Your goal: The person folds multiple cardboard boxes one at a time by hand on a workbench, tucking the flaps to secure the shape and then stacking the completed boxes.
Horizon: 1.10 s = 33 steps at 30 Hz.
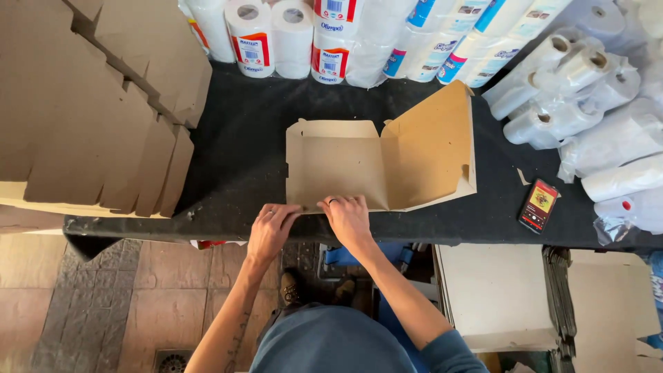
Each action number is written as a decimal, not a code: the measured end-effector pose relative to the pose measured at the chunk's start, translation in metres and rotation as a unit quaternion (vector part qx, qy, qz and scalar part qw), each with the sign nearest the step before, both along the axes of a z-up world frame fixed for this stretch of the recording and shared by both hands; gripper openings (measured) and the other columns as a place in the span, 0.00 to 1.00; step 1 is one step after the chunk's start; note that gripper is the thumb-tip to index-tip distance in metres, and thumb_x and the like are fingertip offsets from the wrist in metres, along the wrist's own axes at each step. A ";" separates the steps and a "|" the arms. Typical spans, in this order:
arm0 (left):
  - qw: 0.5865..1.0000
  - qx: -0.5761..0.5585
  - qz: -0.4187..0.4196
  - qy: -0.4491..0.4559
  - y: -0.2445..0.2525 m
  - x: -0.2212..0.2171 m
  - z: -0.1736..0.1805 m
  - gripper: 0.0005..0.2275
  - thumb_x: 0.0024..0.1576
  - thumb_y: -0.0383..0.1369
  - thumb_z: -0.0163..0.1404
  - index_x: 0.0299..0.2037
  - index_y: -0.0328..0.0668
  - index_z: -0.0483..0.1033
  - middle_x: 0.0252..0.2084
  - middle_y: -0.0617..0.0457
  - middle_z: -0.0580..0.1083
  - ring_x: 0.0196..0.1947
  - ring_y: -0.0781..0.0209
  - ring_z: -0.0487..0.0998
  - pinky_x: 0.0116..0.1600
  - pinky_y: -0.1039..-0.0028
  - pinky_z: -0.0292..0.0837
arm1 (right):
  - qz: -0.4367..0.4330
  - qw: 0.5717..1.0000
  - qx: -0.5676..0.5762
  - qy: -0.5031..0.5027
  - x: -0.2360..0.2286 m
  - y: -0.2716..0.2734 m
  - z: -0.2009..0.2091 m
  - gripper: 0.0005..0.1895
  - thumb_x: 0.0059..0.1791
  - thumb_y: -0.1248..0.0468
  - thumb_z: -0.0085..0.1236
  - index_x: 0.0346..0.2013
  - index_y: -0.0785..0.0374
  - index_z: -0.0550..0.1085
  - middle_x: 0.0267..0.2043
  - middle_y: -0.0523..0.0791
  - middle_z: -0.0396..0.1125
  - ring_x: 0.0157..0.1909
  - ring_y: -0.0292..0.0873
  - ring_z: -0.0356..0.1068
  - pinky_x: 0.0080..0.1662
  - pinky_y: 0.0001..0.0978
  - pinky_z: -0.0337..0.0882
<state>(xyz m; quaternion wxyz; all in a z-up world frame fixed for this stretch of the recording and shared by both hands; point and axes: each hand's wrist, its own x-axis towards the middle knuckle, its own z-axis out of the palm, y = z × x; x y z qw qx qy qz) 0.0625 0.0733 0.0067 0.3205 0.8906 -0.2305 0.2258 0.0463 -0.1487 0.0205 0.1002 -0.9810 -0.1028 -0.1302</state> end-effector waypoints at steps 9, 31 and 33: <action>0.993 0.095 -0.046 0.048 -0.029 0.015 -0.007 0.05 0.61 0.39 0.54 0.34 0.61 0.82 0.32 0.63 0.77 0.39 0.63 0.80 0.39 0.73 0.79 | -0.048 0.979 0.150 0.133 -0.002 -0.004 0.030 0.21 0.59 0.45 0.47 0.36 0.56 0.78 0.30 0.42 0.73 0.41 0.51 0.76 0.53 0.47 0.65; 0.954 0.269 -0.129 -0.039 -0.016 0.022 -0.002 0.04 0.54 0.32 0.55 0.34 0.59 0.76 0.36 0.62 0.70 0.52 0.58 0.66 0.54 0.70 0.62 | -0.117 0.857 0.467 0.181 -0.080 -0.006 0.016 0.26 0.50 0.45 0.64 0.38 0.57 0.60 0.21 0.42 0.68 0.22 0.38 0.68 0.32 0.33 0.68; 0.943 0.295 -0.149 -0.033 -0.019 0.010 0.004 0.04 0.51 0.35 0.58 0.30 0.62 0.76 0.31 0.64 0.72 0.43 0.58 0.65 0.51 0.67 0.60 | -0.200 0.729 0.602 0.257 -0.084 -0.002 0.035 0.28 0.56 0.49 0.51 0.50 0.68 0.51 0.31 0.51 0.71 0.22 0.45 0.77 0.26 0.29 0.79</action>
